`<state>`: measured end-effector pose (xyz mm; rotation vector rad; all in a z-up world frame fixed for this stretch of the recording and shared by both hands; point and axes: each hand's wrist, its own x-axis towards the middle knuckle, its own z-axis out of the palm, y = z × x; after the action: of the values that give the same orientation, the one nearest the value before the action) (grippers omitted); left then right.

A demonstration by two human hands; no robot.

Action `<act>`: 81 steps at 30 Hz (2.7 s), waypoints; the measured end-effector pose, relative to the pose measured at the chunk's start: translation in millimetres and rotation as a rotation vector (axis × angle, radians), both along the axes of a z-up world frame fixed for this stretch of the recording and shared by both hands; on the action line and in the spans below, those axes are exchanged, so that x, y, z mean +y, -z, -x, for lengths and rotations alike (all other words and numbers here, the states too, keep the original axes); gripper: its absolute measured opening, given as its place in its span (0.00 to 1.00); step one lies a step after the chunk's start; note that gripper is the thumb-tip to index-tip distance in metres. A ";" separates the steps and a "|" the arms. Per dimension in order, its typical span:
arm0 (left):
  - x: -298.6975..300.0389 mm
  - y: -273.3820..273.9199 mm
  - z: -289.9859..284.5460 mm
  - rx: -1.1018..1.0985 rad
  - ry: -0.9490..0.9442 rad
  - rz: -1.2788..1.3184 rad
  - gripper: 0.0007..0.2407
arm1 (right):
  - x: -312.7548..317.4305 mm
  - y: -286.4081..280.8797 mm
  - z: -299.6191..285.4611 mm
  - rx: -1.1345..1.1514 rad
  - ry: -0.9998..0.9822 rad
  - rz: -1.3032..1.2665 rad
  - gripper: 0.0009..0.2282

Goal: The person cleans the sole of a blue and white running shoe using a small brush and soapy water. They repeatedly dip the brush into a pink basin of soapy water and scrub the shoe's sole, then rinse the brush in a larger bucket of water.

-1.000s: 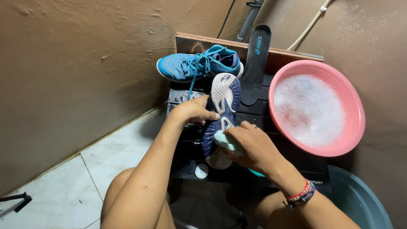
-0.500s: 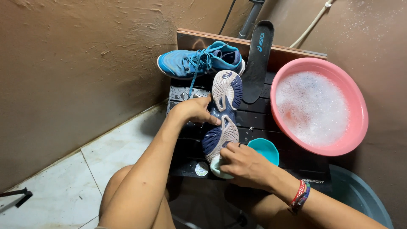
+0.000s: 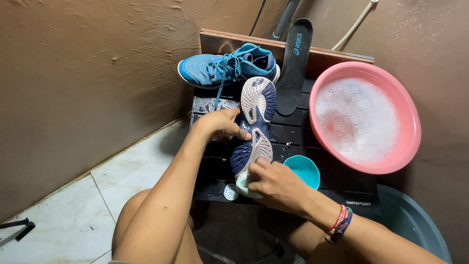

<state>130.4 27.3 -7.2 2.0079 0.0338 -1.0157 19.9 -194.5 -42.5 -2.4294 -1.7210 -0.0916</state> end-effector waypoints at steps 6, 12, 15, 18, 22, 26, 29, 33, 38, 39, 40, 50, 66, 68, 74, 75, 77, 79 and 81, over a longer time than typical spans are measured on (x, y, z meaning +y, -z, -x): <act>-1.5 4.7 2.1 -0.070 -0.023 -0.022 0.49 | -6.1 0.7 -6.0 -0.091 0.142 -0.142 0.08; -3.0 10.9 -0.6 -0.091 -0.014 -0.022 0.47 | -4.3 19.4 10.2 -0.036 -0.010 -0.009 0.06; -2.8 14.9 -0.1 -0.103 -0.005 -0.039 0.48 | -11.2 15.0 0.8 -0.109 0.058 -0.010 0.09; -4.1 12.2 -0.2 -0.108 0.021 -0.070 0.49 | -10.5 10.9 7.4 -0.099 0.058 -0.009 0.10; -8.4 22.0 -11.4 -0.166 0.115 -0.179 0.49 | -5.3 26.3 23.3 -0.010 -0.057 0.045 0.02; -9.2 20.3 -9.0 -0.224 0.090 -0.244 0.48 | -7.4 -3.2 1.1 -0.051 0.018 0.006 0.04; -3.1 -0.9 1.8 -0.242 0.051 -0.352 0.47 | -12.0 0.5 2.9 -0.198 0.127 0.012 0.06; -6.1 -13.7 4.3 -0.197 0.014 -0.400 0.42 | 1.7 -3.0 19.9 -0.002 -0.052 0.090 0.03; -8.8 -20.6 10.9 -0.176 0.014 -0.418 0.32 | 0.1 -14.6 11.1 -0.040 0.065 0.078 0.05; -9.1 -16.8 10.9 -0.201 0.008 -0.424 0.33 | -1.3 -18.0 5.8 -0.138 0.129 0.010 0.04; -10.2 -14.0 9.9 -0.228 -0.003 -0.430 0.34 | -3.9 -22.0 -1.4 -0.238 0.190 -0.058 0.05; -12.4 -10.4 11.8 -0.318 0.019 -0.452 0.23 | -0.5 -16.1 6.2 0.024 0.018 0.116 0.03; -9.7 -20.6 13.8 -0.277 0.017 -0.397 0.22 | -2.2 4.2 -2.9 -0.104 0.017 -0.017 0.07; -8.1 -21.4 16.4 -0.296 -0.008 -0.350 0.21 | -3.2 12.4 0.1 -0.165 0.130 -0.112 0.15; -6.9 -21.8 14.4 -0.306 -0.007 -0.346 0.21 | 4.8 22.3 24.1 -0.096 -0.009 -0.051 0.06; -6.8 -20.9 13.8 -0.309 0.004 -0.361 0.21 | 5.1 18.7 17.6 -0.122 0.032 -0.090 0.06; -8.5 -20.1 14.1 -0.308 0.018 -0.373 0.21 | 0.0 15.3 7.4 -0.143 0.077 -0.127 0.06; -6.7 -22.7 14.4 -0.311 0.020 -0.358 0.21 | -5.6 16.2 -3.4 -0.320 0.202 -0.147 0.14; -8.1 -20.3 13.8 -0.307 0.022 -0.358 0.21 | -5.2 0.4 1.4 -0.225 0.145 -0.145 0.12</act>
<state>116.6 19.2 13.2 2.4782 0.0297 -0.7413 18.5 -199.7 -42.9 -2.5110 -1.5542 -0.5076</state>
